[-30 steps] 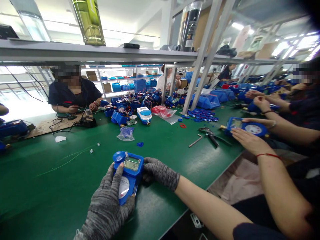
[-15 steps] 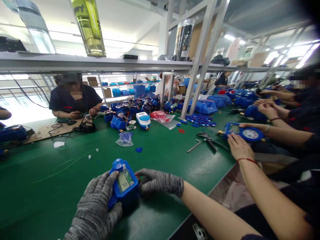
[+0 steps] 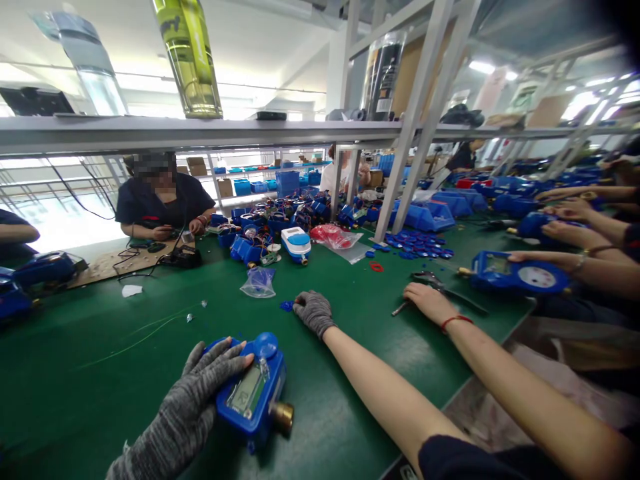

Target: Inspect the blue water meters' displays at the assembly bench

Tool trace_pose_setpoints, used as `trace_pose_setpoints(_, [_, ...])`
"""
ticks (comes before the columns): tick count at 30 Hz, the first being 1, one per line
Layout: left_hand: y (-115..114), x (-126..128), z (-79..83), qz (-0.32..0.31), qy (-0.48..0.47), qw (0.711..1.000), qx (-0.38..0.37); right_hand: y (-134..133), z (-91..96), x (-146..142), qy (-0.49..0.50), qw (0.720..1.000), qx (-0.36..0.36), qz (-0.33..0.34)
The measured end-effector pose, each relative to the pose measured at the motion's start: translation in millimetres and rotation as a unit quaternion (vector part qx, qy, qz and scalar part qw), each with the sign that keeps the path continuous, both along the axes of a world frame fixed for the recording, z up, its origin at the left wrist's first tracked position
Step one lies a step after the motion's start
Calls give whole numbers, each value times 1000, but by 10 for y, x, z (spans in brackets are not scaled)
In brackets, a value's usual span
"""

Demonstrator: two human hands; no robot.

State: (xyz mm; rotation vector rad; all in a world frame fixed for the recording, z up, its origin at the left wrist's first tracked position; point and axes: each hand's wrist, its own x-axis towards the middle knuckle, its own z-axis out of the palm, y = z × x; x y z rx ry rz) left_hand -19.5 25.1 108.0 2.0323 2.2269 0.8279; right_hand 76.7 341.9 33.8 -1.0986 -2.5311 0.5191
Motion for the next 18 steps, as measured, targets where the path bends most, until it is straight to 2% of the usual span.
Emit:
trace_pose_setpoints(4, [29, -68, 93, -44, -60, 997, -24, 12, 20, -55, -16, 1000, 10, 3])
trace_pose_setpoints(7, [32, -106, 168, -55, -87, 994, -46, 8, 51, -56, -28, 1000, 11, 1])
trace_pose_setpoints(11, [4, -90, 291, -62, -136, 987, -65, -76, 65, 120, -34, 998, 40, 26])
trace_pose_setpoints(15, [17, 0, 336, -63, -196, 979, -8, -202, 40, 369, -85, 983, 121, 113])
trace_pose_setpoints(18, [75, 61, 274, -17, -239, 971, 13, -236, 30, 437, -82, 984, 96, 123])
